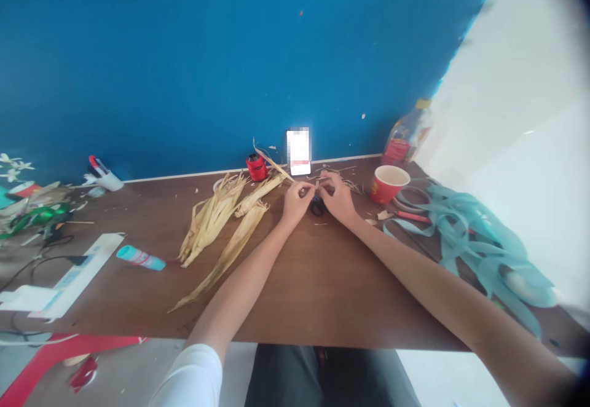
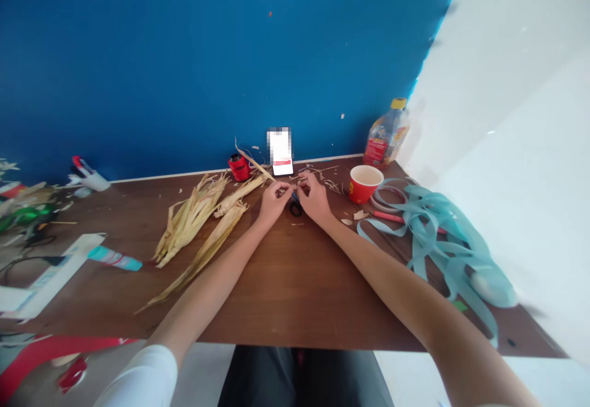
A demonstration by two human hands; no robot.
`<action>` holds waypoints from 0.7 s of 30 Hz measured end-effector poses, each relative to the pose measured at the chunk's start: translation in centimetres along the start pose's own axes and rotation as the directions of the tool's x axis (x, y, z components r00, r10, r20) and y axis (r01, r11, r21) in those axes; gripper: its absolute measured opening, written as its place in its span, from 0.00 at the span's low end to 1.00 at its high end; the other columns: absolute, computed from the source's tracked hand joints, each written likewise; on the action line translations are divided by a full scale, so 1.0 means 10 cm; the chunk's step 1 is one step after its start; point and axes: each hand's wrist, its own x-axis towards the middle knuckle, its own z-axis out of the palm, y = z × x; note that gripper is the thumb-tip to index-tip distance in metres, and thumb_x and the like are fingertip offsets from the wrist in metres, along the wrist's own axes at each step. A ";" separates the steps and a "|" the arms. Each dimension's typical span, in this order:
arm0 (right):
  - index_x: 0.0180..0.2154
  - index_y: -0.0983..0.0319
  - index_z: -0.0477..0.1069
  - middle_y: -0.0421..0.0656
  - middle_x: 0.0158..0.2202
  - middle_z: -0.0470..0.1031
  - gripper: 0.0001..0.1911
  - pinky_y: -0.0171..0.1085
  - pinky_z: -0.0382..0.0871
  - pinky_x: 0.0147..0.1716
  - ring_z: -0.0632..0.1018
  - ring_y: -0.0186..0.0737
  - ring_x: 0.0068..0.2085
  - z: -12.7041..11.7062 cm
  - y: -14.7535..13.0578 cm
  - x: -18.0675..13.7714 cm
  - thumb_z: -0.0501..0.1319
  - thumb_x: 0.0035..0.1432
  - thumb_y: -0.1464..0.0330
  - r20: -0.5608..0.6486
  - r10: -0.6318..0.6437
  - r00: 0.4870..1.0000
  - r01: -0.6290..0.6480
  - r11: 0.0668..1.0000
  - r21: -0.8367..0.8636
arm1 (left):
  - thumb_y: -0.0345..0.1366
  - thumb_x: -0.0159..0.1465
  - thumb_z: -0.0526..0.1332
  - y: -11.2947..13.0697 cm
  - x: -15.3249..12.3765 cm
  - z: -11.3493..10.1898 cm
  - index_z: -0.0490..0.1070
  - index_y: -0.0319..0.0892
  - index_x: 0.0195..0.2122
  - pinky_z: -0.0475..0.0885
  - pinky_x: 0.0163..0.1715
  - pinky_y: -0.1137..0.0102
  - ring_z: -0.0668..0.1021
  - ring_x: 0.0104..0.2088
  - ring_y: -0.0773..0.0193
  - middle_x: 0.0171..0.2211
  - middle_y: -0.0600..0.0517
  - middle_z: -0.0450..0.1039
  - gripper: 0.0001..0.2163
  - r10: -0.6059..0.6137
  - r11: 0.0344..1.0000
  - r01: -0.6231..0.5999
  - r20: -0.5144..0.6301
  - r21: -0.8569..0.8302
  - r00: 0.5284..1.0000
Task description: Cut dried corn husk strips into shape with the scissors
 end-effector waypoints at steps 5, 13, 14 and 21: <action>0.50 0.61 0.69 0.46 0.40 0.80 0.16 0.43 0.72 0.46 0.81 0.42 0.39 0.00 0.00 -0.01 0.58 0.59 0.67 -0.038 -0.025 0.999 0.023 0.999 -0.046 | 0.35 0.62 0.62 -0.01 0.00 0.01 0.75 0.41 0.36 0.71 0.38 0.70 0.77 0.37 0.64 0.37 0.48 0.76 0.05 0.017 0.999 -0.017 -0.010 0.034 1.000; 0.48 0.61 0.70 0.46 0.39 0.80 0.15 0.43 0.72 0.44 0.80 0.42 0.38 -0.01 -0.01 -0.01 0.58 0.59 0.66 -0.051 -0.029 0.998 0.024 0.994 -0.103 | 0.36 0.63 0.62 0.01 0.00 0.02 0.75 0.40 0.36 0.71 0.37 0.71 0.77 0.35 0.65 0.36 0.48 0.77 0.06 -0.014 1.000 0.014 -0.025 0.013 1.000; 0.48 0.61 0.70 0.46 0.39 0.80 0.15 0.42 0.72 0.44 0.80 0.42 0.38 -0.01 -0.02 -0.01 0.58 0.59 0.66 -0.055 -0.041 0.998 0.034 0.993 -0.111 | 0.36 0.63 0.61 0.01 0.00 0.02 0.74 0.40 0.35 0.71 0.37 0.71 0.77 0.36 0.65 0.36 0.49 0.77 0.06 -0.014 1.000 0.015 -0.030 0.019 0.999; 0.47 0.60 0.71 0.44 0.37 0.80 0.15 0.41 0.71 0.43 0.79 0.42 0.36 -0.01 -0.05 -0.02 0.57 0.58 0.68 -0.063 -0.066 0.996 0.055 0.985 -0.165 | 0.36 0.63 0.61 0.02 0.00 0.02 0.74 0.41 0.34 0.71 0.35 0.72 0.76 0.33 0.65 0.34 0.49 0.77 0.05 -0.044 0.999 0.044 -0.024 0.007 0.999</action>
